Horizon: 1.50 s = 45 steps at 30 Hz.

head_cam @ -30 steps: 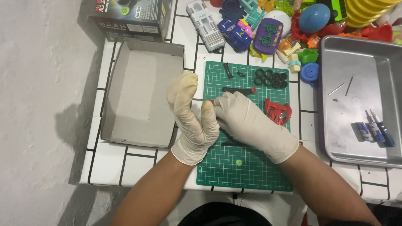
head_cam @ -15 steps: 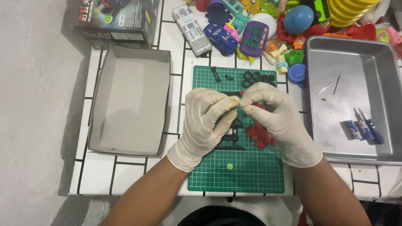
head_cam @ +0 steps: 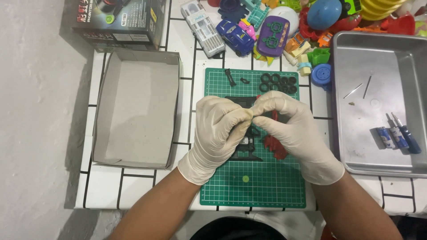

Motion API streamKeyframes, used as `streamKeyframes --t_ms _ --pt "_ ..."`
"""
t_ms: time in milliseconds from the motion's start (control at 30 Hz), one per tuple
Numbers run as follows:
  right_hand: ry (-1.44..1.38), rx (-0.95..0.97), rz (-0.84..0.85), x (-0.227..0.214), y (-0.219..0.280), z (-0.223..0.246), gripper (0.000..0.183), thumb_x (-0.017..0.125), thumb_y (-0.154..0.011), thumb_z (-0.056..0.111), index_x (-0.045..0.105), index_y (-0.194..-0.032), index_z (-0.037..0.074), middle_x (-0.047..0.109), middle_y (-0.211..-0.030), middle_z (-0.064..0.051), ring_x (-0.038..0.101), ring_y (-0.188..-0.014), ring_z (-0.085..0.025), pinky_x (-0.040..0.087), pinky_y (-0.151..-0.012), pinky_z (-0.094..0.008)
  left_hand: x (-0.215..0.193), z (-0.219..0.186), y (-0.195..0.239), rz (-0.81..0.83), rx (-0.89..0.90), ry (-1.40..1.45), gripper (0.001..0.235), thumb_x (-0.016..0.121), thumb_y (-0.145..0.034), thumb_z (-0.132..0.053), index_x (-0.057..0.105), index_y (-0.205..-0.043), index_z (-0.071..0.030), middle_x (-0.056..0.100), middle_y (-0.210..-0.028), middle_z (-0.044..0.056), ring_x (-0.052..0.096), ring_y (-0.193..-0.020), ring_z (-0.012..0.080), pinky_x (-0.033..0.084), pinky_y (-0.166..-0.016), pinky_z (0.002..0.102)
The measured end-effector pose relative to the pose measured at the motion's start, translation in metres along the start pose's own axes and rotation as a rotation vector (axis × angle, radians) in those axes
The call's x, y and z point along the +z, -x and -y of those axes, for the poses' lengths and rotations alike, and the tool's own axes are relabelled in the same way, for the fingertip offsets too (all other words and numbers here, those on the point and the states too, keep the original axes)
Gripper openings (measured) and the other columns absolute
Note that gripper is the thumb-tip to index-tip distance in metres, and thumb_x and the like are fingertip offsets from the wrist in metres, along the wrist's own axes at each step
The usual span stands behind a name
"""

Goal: Assembling a toy car model kit by fitting plastic components and using a screwdriver on a cutting mat.

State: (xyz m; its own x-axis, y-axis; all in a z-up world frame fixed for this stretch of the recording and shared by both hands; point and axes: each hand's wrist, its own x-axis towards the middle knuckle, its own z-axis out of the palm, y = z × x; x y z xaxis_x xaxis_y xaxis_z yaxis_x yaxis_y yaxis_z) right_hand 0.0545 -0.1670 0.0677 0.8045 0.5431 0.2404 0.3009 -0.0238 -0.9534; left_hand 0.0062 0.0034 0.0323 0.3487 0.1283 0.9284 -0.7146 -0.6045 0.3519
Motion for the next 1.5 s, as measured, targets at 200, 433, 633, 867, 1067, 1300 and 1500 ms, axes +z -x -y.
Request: streamKeyframes --t_ms 200,433,633,867,1067,1300,1500 --pt "-0.004 0.014 -0.003 -0.001 0.000 0.003 0.011 0.082 -0.083 0.003 0.075 -0.091 0.002 0.068 -0.089 -0.011 0.063 -0.087 -0.017 0.051 -0.082 -0.034 0.007 -0.001 0.007 -0.040 -0.022 -0.044 0.009 0.071 -0.094 -0.013 0.074 -0.087 -0.008 0.061 -0.081 0.001 0.061 -0.078 0.0224 0.051 -0.081 0.036" --pt "0.017 0.044 0.006 0.000 0.000 0.000 0.008 0.082 -0.084 0.002 0.074 -0.087 0.002 0.068 -0.086 -0.010 0.063 -0.086 -0.017 0.051 -0.085 -0.035 0.008 0.000 0.009 -0.017 -0.041 0.025 0.005 0.072 -0.094 -0.006 0.073 -0.089 -0.006 0.066 -0.085 0.004 0.063 -0.081 0.0232 0.053 -0.078 0.036" --pt "-0.056 0.111 0.007 -0.002 0.000 -0.003 0.007 0.081 -0.085 0.002 0.075 -0.088 0.003 0.069 -0.087 -0.011 0.062 -0.088 -0.017 0.052 -0.088 -0.037 0.008 0.003 0.010 -0.003 -0.044 0.028 0.004 0.072 -0.094 -0.005 0.073 -0.090 -0.007 0.067 -0.087 0.003 0.064 -0.083 0.0235 0.053 -0.080 0.036" --pt "-0.036 0.055 0.023 -0.007 -0.004 -0.011 0.006 0.078 -0.089 0.002 0.072 -0.086 0.004 0.067 -0.086 -0.008 0.061 -0.085 -0.015 0.051 -0.081 -0.033 0.001 -0.002 0.006 0.076 -0.140 0.071 0.009 0.070 -0.097 -0.009 0.072 -0.105 -0.007 0.070 -0.098 0.004 0.065 -0.092 0.0252 0.054 -0.086 0.038" --pt "0.015 0.034 -0.019 -0.016 -0.009 -0.018 0.007 0.077 -0.090 0.000 0.072 -0.088 0.004 0.067 -0.087 -0.009 0.062 -0.087 -0.017 0.050 -0.082 -0.034 -0.005 0.003 0.006 0.232 -0.267 -0.024 0.024 0.066 -0.099 -0.010 0.062 -0.122 -0.005 0.063 -0.112 0.010 0.061 -0.108 0.0288 0.047 -0.098 0.044" --pt "0.280 -0.059 -0.092 -0.027 -0.015 -0.028 0.012 0.086 -0.086 0.004 0.074 -0.088 0.004 0.069 -0.091 -0.009 0.067 -0.090 -0.021 0.052 -0.085 -0.036 -0.001 0.006 0.016 0.628 -0.481 -0.241 0.055 0.072 -0.091 -0.013 0.048 -0.139 -0.001 0.056 -0.126 0.020 0.049 -0.131 0.0399 0.025 -0.115 0.068" --pt "0.455 -0.075 -0.096 -0.030 -0.017 -0.023 0.011 0.085 -0.085 0.001 0.077 -0.090 0.006 0.070 -0.092 -0.009 0.066 -0.091 -0.026 0.052 -0.086 -0.037 0.001 0.012 0.029 0.764 -0.485 -0.363 0.069 0.067 -0.090 -0.018 0.038 -0.152 -0.006 0.052 -0.124 0.013 0.045 -0.133 0.0342 0.020 -0.118 0.067"
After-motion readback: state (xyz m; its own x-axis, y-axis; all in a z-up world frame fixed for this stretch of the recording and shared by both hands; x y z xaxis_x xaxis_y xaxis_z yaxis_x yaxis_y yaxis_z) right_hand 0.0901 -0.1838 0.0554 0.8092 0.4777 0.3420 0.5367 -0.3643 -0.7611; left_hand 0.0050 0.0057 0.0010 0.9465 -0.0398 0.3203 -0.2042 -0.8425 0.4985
